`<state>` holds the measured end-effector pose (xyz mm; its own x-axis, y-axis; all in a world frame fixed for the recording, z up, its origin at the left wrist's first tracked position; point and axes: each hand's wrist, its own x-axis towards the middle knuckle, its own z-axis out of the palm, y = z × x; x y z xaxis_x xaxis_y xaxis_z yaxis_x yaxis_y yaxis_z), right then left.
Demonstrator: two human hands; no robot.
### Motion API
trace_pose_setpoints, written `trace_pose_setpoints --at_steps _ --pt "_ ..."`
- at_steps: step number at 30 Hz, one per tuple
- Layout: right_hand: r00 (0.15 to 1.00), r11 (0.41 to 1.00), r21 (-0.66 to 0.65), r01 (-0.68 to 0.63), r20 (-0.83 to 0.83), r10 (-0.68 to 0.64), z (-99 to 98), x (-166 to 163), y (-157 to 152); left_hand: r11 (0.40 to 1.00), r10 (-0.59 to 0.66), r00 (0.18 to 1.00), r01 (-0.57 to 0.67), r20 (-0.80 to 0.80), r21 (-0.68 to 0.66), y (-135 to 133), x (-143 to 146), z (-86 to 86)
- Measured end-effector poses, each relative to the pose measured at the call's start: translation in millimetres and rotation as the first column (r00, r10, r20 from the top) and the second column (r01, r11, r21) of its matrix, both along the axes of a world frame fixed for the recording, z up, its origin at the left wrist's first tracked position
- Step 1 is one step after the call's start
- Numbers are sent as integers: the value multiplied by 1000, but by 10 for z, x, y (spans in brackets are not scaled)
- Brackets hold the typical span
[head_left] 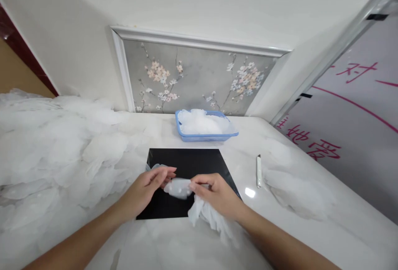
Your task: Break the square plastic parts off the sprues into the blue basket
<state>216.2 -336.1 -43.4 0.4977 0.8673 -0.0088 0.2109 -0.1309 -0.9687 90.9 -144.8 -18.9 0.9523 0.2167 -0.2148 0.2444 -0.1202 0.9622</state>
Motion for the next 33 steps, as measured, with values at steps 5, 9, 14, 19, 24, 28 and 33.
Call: trace_pose_setpoints --at_steps 5,9,14,19,24,28,33 --pt "821 996 -79 -43 -571 -10 -2 123 3 860 -113 990 57 79 508 183 33 -61" --pt "770 993 -81 -81 -638 11 22 169 -11 845 -174 985 161 -22 510 283 9 -134" --pt "752 994 -71 -89 -659 20 35 170 -24 846 -190 982 169 -10 506 325 -9 -139" --pt "777 997 -44 -55 -630 15 12 167 -14 869 -133 990 100 36 484 352 23 -135" --pt "855 993 -18 114 -508 -108 -24 163 15 858 -106 991 47 87 512 321 21 -117" --pt "946 991 -3 137 -295 -132 -36 165 20 911 -32 996 -7 88 412 213 13 -28" --pt "991 997 -19 78 -107 -80 13 116 -2 946 130 991 -137 -43 -293 74 4 31"
